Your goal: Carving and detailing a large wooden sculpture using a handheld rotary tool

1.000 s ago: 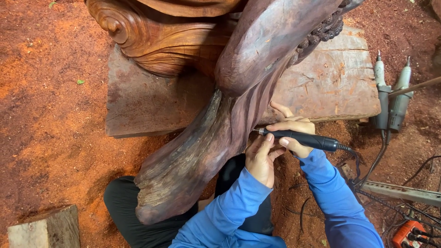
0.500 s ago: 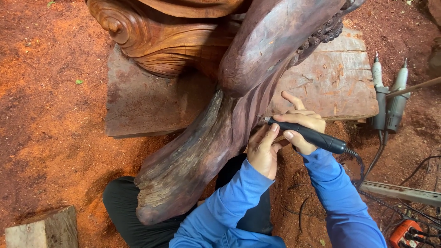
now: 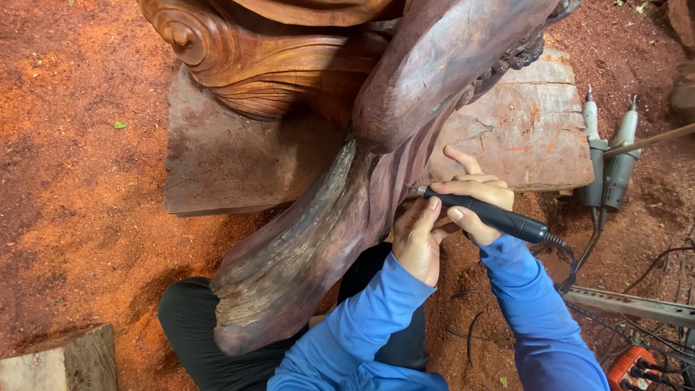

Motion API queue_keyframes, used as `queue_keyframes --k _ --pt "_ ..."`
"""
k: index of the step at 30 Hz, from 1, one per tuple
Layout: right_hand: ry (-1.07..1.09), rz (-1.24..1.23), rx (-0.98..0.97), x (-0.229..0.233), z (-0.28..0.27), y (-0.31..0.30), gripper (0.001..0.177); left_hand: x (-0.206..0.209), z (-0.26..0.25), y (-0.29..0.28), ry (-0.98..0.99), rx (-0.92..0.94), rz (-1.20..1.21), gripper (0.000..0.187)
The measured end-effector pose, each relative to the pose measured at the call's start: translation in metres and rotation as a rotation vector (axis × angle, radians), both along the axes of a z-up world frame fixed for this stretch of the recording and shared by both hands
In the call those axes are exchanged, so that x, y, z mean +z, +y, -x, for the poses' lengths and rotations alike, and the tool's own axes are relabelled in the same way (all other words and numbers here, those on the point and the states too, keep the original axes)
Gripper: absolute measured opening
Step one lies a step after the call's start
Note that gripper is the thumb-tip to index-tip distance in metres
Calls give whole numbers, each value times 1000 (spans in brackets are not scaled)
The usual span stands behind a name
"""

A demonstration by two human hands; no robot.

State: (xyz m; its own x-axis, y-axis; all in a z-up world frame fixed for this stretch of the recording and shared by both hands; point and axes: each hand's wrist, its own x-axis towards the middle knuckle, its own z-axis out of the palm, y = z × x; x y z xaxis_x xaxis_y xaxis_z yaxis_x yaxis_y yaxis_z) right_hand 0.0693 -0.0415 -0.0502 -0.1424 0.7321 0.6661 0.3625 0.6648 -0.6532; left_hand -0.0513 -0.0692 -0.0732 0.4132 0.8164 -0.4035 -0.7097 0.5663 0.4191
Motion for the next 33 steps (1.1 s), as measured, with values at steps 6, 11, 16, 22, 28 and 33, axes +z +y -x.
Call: queue_keyframes --k 6,11,16,22,28,33 --pt "-23 -31 -32 9 -3 6 40 11 -4 7 -40 22 -37 14" --pt "-59 -68 -61 19 -7 12 41 30 -5 15 -63 34 -65 18" --pt "-78 -86 -98 29 -8 17 43 39 -8 19 -119 39 -72 16" --pt "-90 -120 -142 31 -10 12 43 47 -7 25 -152 16 -144 19" --pt "-106 -281 -270 33 9 -15 48 36 -1 13 -113 0 -206 18" --pt "-57 -364 -294 35 18 -23 48 47 5 3 -103 -26 -228 14"
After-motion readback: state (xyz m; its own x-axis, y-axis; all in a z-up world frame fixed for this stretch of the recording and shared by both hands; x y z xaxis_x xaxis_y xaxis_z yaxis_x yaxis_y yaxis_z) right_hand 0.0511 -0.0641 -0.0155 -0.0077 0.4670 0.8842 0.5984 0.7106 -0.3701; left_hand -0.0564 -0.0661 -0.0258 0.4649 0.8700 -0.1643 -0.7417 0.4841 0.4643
